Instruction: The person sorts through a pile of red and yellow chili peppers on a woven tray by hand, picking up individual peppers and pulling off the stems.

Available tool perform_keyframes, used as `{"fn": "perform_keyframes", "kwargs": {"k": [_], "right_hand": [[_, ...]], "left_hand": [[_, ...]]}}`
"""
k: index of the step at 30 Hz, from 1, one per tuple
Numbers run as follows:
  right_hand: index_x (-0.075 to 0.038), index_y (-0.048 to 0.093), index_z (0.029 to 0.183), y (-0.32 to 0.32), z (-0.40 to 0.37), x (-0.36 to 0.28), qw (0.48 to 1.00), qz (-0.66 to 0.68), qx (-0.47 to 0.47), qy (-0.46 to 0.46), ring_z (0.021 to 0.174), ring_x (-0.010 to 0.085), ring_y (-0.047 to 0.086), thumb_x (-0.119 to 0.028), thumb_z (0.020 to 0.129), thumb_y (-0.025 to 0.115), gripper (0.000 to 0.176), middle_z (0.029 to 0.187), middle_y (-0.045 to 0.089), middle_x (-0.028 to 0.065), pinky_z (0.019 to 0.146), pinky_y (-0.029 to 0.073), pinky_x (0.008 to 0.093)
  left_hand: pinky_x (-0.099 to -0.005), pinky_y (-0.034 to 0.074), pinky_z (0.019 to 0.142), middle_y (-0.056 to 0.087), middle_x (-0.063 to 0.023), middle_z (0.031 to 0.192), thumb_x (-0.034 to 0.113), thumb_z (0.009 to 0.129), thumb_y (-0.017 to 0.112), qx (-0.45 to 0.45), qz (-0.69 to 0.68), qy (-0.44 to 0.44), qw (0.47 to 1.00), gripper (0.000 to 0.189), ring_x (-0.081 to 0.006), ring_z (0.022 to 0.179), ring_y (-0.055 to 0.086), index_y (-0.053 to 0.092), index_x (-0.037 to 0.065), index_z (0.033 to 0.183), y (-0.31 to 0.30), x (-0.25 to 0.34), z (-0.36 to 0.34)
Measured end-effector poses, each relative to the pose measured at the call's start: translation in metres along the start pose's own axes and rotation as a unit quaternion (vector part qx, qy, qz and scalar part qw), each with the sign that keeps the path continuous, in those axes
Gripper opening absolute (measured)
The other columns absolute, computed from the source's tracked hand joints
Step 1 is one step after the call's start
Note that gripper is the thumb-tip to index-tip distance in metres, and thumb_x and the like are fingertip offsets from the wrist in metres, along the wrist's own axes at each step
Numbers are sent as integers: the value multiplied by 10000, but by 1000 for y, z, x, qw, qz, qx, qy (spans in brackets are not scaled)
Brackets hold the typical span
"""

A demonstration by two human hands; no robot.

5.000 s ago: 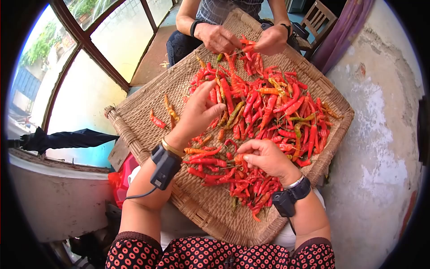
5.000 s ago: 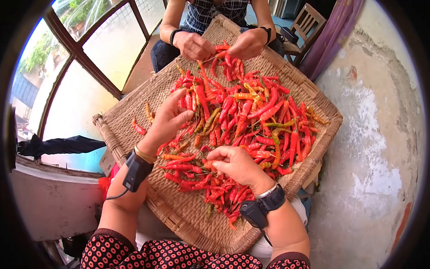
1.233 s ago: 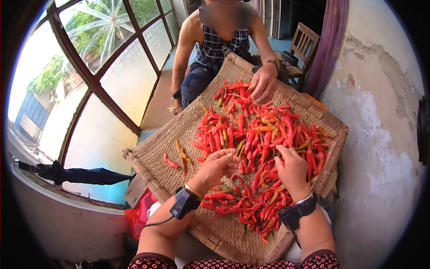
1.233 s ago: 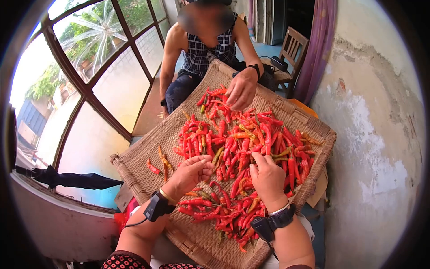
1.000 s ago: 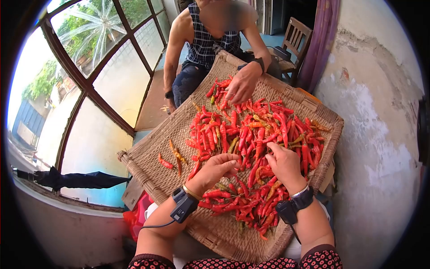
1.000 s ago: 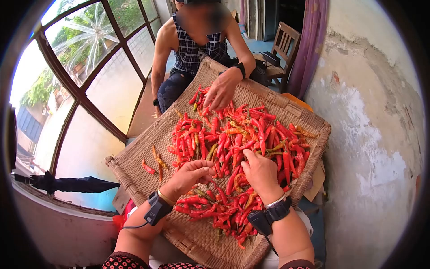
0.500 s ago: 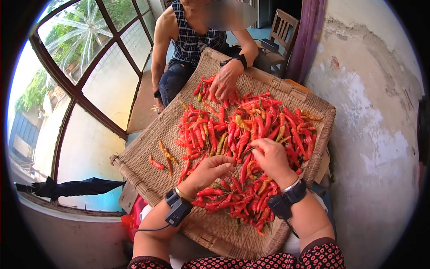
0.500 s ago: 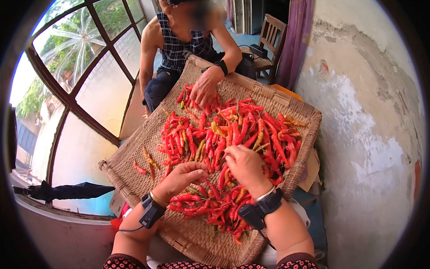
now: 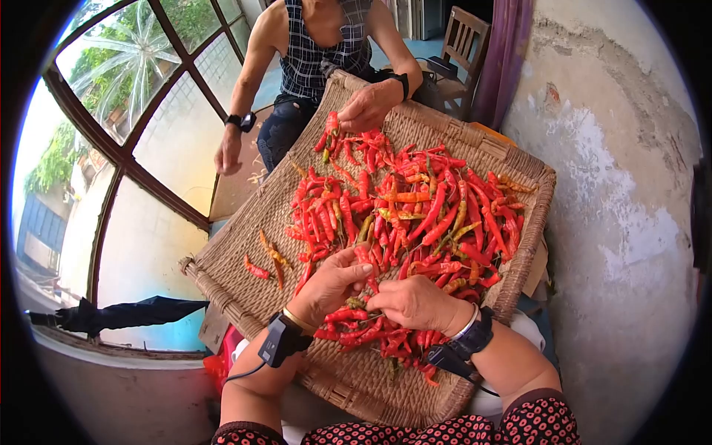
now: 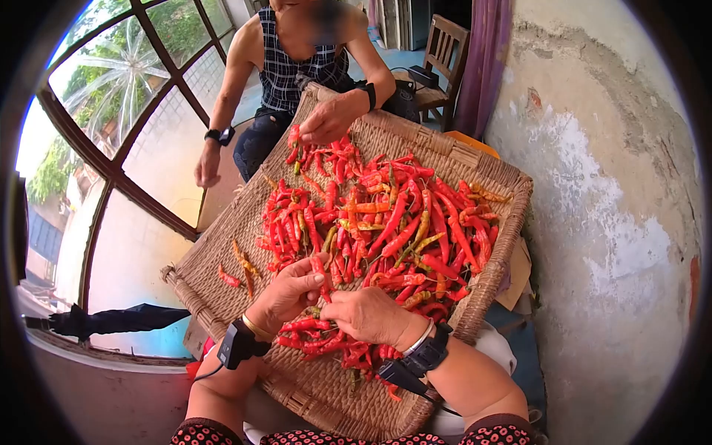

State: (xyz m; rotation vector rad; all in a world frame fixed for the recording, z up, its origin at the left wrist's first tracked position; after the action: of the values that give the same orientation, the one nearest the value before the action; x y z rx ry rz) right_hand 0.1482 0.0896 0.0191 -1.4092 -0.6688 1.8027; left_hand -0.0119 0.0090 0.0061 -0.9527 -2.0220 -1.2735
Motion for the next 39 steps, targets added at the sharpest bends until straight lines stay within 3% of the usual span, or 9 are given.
{"fn": "perform_keyframes", "kwargs": {"k": [4,5,8,11,20,29,31,33,39], "right_hand": [[-126,543,1079,-22,-2,-4,983,110,75,123,756,253,604,-208,760,589,332,939,603,100,631,496,336],[-113,534,1057,-26,-2,1,978,41,182,97,733,270,599,-202,757,592,318,888,593,98,619,493,358],[-90,511,1037,-38,-9,18,965,-101,187,154,712,293,587,-172,764,579,293,909,553,105,614,484,380],[-71,492,1015,-31,-13,35,945,-187,164,213,694,305,572,-102,761,545,262,909,492,125,599,474,395],[-55,503,836,-21,-13,45,936,-261,109,208,680,306,556,-22,729,515,114,849,448,141,579,461,408],[-59,552,889,-19,5,8,957,124,207,163,606,217,559,-61,735,587,158,764,525,81,520,458,317],[-37,547,927,-11,6,8,927,250,231,159,567,108,529,-70,777,579,156,745,543,30,481,433,244],[-11,536,941,-13,3,6,778,538,179,270,522,52,502,-93,830,538,138,731,549,1,462,393,181],[-13,524,991,-21,2,21,808,470,214,283,548,36,500,-166,860,502,202,761,554,6,473,392,169]], "left_hand": [[-183,403,528,574,-13,790,92,828,558,57,19,30,998,448,-60,560,468,368,37,1230,-6,13,1],[-183,403,528,574,-13,790,92,828,558,58,17,31,998,448,-60,560,468,368,37,1230,-7,18,3],[-234,483,660,570,-72,973,74,871,473,70,-144,221,962,279,-152,826,590,418,32,1142,-13,38,10],[-290,495,763,556,-131,1070,109,886,448,56,-152,258,952,324,-226,959,573,401,-5,1186,-20,42,10],[-269,469,765,584,-80,1030,140,871,505,-20,181,28,983,328,-135,856,576,461,8,1169,-2,1,7],[-200,441,625,561,9,816,107,834,573,-65,406,137,901,403,-38,715,507,431,80,1210,25,-7,-10],[-194,421,592,547,24,780,128,833,580,-86,367,96,921,344,-29,673,481,469,70,1153,19,-12,-5],[-189,401,559,532,40,744,150,832,587,-108,326,55,937,290,-20,631,456,506,59,1096,14,-15,-1],[-175,351,468,500,67,629,212,825,598,-99,271,-24,957,154,-15,538,426,558,69,783,2,3,-2]]}}
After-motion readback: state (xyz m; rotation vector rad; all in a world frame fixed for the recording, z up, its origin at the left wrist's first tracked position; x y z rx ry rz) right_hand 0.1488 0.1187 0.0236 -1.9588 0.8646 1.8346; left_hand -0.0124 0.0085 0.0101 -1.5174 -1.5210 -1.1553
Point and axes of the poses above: each hand's wrist, its own z-axis towards the middle knuckle, its own y-axis out of the palm, x = y × z, the point moved 1 cm from there along z, towards the middle knuckle
